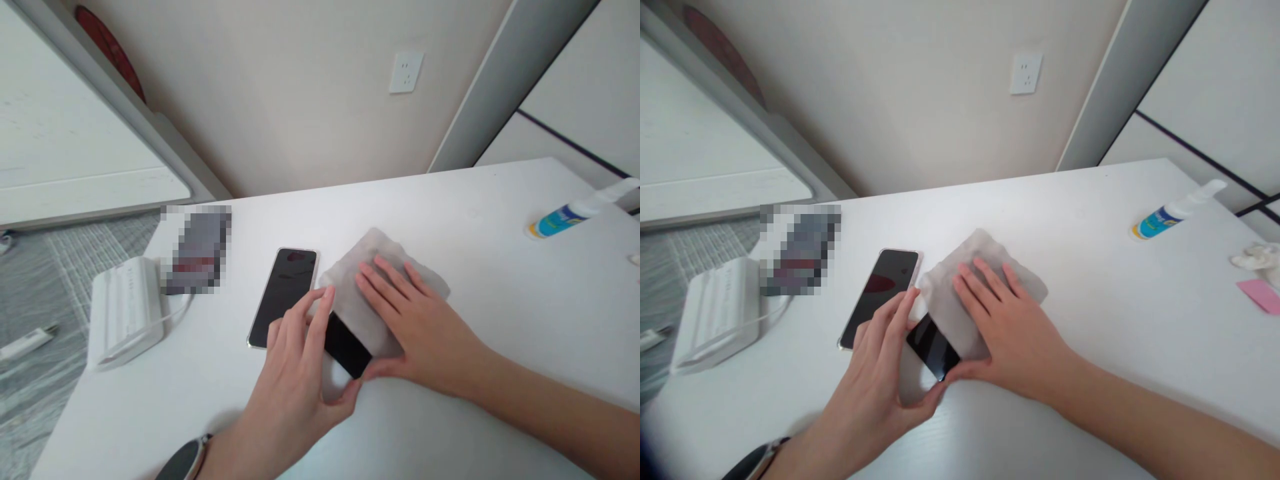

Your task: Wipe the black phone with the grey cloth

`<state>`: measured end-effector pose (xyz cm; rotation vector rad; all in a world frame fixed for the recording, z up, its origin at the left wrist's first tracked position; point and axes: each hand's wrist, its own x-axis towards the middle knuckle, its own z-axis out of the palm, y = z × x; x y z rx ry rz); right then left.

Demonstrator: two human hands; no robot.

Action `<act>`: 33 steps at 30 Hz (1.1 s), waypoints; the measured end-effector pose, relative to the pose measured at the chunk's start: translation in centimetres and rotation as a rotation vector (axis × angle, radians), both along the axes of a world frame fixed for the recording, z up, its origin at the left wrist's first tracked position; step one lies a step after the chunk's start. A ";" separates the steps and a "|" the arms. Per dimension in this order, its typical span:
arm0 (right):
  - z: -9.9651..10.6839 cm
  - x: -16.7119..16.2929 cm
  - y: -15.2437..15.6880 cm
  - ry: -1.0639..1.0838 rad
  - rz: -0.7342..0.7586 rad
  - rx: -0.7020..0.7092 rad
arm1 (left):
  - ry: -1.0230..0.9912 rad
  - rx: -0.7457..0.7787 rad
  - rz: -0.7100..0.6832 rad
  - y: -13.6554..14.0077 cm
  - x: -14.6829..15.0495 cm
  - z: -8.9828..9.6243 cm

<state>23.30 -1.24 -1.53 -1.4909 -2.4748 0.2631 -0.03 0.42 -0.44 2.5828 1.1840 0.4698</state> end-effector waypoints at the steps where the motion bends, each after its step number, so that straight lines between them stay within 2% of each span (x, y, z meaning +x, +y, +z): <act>1: 0.1 -0.3 -0.3 0.020 0.100 -0.020 | 0.001 0.003 -0.002 0.0 0.0 0.0; 3: 0.2 -0.8 -0.7 0.063 0.328 -0.063 | 0.007 0.005 -0.003 -0.1 -0.1 -0.1; 4: 0.3 -0.9 -0.8 0.075 0.391 -0.074 | 0.008 0.006 -0.004 -0.1 -0.1 -0.1; 5: 0.3 -0.8 -0.7 0.074 0.390 -0.074 | 0.008 0.007 -0.005 -0.1 -0.1 -0.1; 6: 0.2 -0.6 -0.5 0.061 0.323 -0.062 | 0.009 0.004 -0.003 -0.1 -0.1 0.0; 9: -0.1 0.1 0.1 -0.012 -0.019 0.002 | 0.004 -0.011 0.009 -0.1 -0.1 0.0; 11: -0.3 0.1 -0.1 -0.039 -0.096 0.026 | 0.002 -0.030 0.011 -0.1 -0.1 0.0; 12: -0.2 -0.1 -0.3 -0.033 -0.047 0.023 | 0.002 -0.034 0.005 -0.1 -0.1 0.0; 15: -0.1 -1.0 -1.2 0.019 0.269 -0.021 | 0.000 -0.026 -0.012 -0.1 -0.1 -0.1; 16: -0.1 -1.1 -1.3 0.029 0.318 -0.033 | -0.001 -0.023 -0.016 -0.1 -0.1 0.0; 17: -0.1 -1.1 -1.2 0.027 0.298 -0.035 | 0.000 -0.024 -0.016 -0.1 -0.1 0.0; 20: -0.4 -0.5 -0.7 -0.025 -0.036 0.020 | 0.001 -0.046 -0.005 -0.1 0.0 0.1; 21: -0.5 -0.3 -0.6 -0.040 -0.123 0.043 | -0.001 -0.052 0.001 -0.1 0.0 0.1; 22: -0.5 -0.3 -0.6 -0.049 -0.149 0.059 | -0.002 -0.055 0.003 -0.1 0.0 0.1; 24: -0.5 -0.5 -1.0 -0.037 -0.012 0.056 | -0.004 -0.056 -0.004 -0.2 0.1 0.0; 27: -0.4 -0.9 -1.7 -0.007 0.337 0.008 | -0.010 -0.058 -0.013 -0.2 0.0 -0.1; 28: -0.3 -0.8 -1.7 -0.008 0.370 0.000 | -0.013 -0.058 -0.017 -0.2 0.0 -0.1; 29: -0.4 -0.6 -1.5 -0.018 0.336 0.000 | -0.017 -0.057 -0.022 -0.2 0.0 -0.1; 33: -0.6 0.4 -0.6 -0.086 -0.067 0.073 | -0.025 -0.052 -0.014 -0.1 0.0 -0.2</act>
